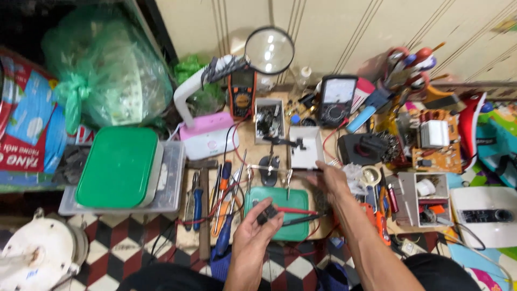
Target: The person sits on the floor and uses a multimeter to test small electronic components. They pick up a component from a white box, place it on a green tray, and connect the multimeter probes to its terminals to check its functionality.
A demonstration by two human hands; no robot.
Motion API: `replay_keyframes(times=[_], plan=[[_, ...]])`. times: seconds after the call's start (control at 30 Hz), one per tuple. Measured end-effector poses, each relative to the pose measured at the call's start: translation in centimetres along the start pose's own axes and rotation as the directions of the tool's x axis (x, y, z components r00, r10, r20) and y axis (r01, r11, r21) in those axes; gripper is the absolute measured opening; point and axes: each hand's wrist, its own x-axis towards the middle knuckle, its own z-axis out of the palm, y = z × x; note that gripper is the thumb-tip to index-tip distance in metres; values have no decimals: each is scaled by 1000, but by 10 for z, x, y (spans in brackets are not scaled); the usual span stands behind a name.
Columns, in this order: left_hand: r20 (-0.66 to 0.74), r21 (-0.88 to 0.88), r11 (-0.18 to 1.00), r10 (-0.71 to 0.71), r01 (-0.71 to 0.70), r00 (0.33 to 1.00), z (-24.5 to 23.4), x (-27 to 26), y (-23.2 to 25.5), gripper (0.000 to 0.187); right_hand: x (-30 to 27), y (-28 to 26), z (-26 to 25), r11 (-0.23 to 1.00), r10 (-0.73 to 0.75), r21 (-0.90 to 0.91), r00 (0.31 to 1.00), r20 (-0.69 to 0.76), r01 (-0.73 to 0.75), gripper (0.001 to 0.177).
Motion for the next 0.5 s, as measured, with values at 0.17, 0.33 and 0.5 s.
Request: replay_keyframes(times=[0.17, 0.33, 0.5], plan=[[53, 98, 992, 71, -76, 996, -11, 12, -13, 63, -54, -4, 0, 960, -106, -253, 993, 58, 117, 68], [60, 218, 969, 106, -116, 993, -15, 26, -31, 58, -143, 20, -30, 840, -327, -435, 942, 70, 324, 41], [157, 362, 895, 219, -262, 963, -14, 32, -55, 54, -189, 53, -49, 889, -262, -268, 893, 366, 371, 37]])
